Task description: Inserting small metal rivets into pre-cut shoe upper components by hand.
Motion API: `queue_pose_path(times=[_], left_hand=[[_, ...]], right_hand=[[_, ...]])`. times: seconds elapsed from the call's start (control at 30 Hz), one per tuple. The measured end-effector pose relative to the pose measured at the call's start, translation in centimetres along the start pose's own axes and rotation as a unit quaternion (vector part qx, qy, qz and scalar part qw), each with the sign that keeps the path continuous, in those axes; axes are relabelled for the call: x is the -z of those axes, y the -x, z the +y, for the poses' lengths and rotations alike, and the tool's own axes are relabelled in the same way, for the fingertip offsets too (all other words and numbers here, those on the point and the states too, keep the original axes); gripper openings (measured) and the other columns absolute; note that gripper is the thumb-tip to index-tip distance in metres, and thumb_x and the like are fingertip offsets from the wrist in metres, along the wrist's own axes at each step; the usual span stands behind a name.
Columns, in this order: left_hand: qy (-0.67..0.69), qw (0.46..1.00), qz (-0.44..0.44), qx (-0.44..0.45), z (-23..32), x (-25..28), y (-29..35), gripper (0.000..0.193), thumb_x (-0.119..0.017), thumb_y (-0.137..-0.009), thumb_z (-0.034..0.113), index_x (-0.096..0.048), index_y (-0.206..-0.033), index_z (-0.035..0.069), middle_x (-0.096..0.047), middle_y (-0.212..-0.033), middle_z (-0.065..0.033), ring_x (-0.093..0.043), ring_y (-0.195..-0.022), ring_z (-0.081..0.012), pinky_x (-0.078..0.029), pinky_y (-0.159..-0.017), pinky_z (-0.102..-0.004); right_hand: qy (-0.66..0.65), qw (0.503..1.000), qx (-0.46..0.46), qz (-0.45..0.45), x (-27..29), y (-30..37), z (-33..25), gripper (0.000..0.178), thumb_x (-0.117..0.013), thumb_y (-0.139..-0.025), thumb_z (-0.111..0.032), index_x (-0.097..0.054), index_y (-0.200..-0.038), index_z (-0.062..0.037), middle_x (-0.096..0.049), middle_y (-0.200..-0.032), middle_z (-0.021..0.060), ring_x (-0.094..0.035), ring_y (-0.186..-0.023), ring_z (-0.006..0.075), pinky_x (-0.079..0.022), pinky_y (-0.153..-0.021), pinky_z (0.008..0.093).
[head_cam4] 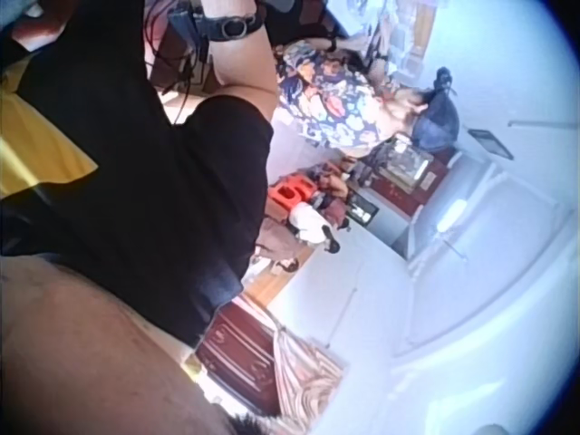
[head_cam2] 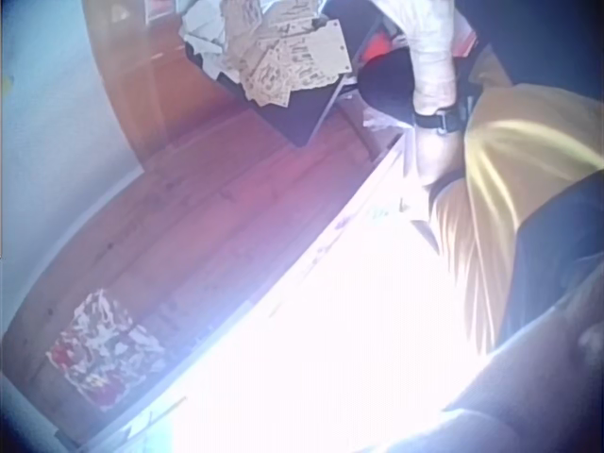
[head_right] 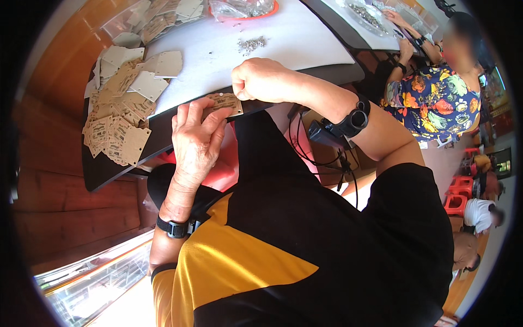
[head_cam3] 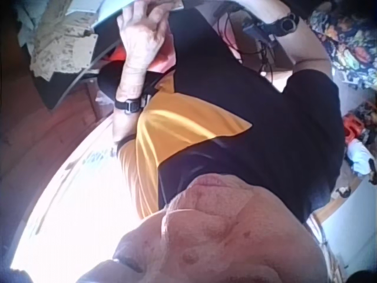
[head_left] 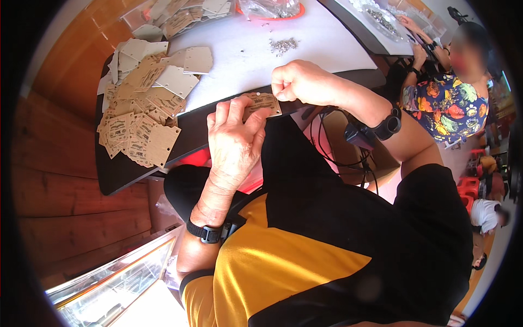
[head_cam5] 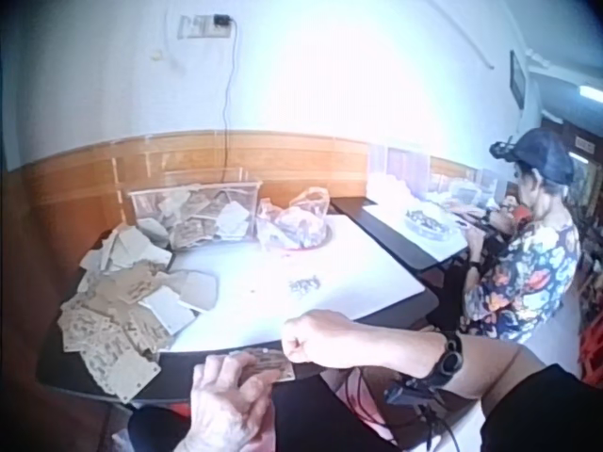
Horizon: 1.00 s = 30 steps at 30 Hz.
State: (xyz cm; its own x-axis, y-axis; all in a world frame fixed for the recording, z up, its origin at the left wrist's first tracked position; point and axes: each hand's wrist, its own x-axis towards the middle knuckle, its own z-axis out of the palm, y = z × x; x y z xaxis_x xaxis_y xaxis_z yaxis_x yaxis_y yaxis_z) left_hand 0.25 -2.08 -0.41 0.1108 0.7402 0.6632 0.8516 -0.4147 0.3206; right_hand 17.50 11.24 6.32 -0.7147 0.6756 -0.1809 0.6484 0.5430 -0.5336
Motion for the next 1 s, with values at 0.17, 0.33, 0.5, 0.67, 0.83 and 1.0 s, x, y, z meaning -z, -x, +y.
queue_pose_path(times=[0.17,0.33,0.5,0.67,0.83,1.0], left_hand=[[0.002,1.0,0.001,0.001,-0.1,0.0,0.1,0.026,-0.071,-0.079,0.011,-0.073,-0.104,0.017,-0.06,-0.107,-0.004,-0.057,-0.099,-0.0254,-0.044,-0.081,-0.0395],[-0.002,1.0,0.005,-0.001,-0.2,0.0,0.2,0.026,-0.071,-0.078,0.011,-0.073,-0.104,0.017,-0.06,-0.107,-0.004,-0.057,-0.099,-0.0253,-0.044,-0.08,-0.0396],[0.004,1.0,0.001,-0.001,-0.2,-0.1,0.2,0.027,-0.071,-0.077,0.012,-0.073,-0.104,0.017,-0.059,-0.107,-0.0039,-0.056,-0.099,-0.0253,-0.044,-0.08,-0.0392],[0.002,1.0,0.002,-0.003,-0.4,-0.3,0.1,0.027,-0.071,-0.077,0.012,-0.073,-0.104,0.017,-0.059,-0.108,-0.004,-0.056,-0.098,-0.0251,-0.043,-0.079,-0.0389],[0.003,1.0,-0.001,-0.003,-0.4,-0.4,-0.1,0.027,-0.072,-0.077,0.012,-0.072,-0.104,0.017,-0.059,-0.108,-0.0042,-0.056,-0.096,-0.0249,-0.043,-0.079,-0.0391],[-0.004,1.0,-0.001,-0.003,-0.6,-0.4,0.0,0.027,-0.072,-0.077,0.012,-0.072,-0.104,0.016,-0.059,-0.108,-0.0043,-0.056,-0.096,-0.0247,-0.043,-0.078,-0.0391]], right_hand=[[-0.005,1.0,-0.018,-0.006,-0.2,-0.2,-0.4,0.01,-0.071,-0.083,-0.011,-0.067,-0.086,-0.0029,-0.066,-0.078,0.0079,-0.062,-0.074,0.0199,-0.047,-0.069,0.0349],[0.029,1.0,-0.009,-0.006,-0.1,-0.4,-1.0,0.008,-0.071,-0.083,-0.01,-0.068,-0.087,-0.0028,-0.067,-0.079,0.0067,-0.062,-0.075,0.0177,-0.047,-0.068,0.0342],[-0.02,0.998,-0.06,-0.026,0.1,-0.7,-1.3,0.009,-0.07,-0.085,-0.01,-0.067,-0.088,-0.0026,-0.063,-0.074,0.0038,-0.054,-0.059,0.0123,-0.042,-0.053,0.0312],[-0.051,0.995,-0.075,-0.041,0.0,-0.9,-0.6,0.009,-0.069,-0.086,-0.011,-0.065,-0.09,-0.0027,-0.058,-0.07,0.0011,-0.044,-0.05,0.008,-0.034,-0.043,0.0284],[0.019,0.997,0.071,0.005,-0.7,-1.2,1.6,0.009,-0.067,-0.087,-0.012,-0.065,-0.089,-0.0031,-0.057,-0.068,0.0005,-0.045,-0.051,0.0086,-0.036,-0.045,0.028],[-0.034,0.996,-0.05,-0.061,0.1,-1.6,-0.1,0.01,-0.068,-0.086,-0.013,-0.065,-0.089,-0.0037,-0.058,-0.068,0.0004,-0.046,-0.052,0.0092,-0.039,-0.047,0.0277]])
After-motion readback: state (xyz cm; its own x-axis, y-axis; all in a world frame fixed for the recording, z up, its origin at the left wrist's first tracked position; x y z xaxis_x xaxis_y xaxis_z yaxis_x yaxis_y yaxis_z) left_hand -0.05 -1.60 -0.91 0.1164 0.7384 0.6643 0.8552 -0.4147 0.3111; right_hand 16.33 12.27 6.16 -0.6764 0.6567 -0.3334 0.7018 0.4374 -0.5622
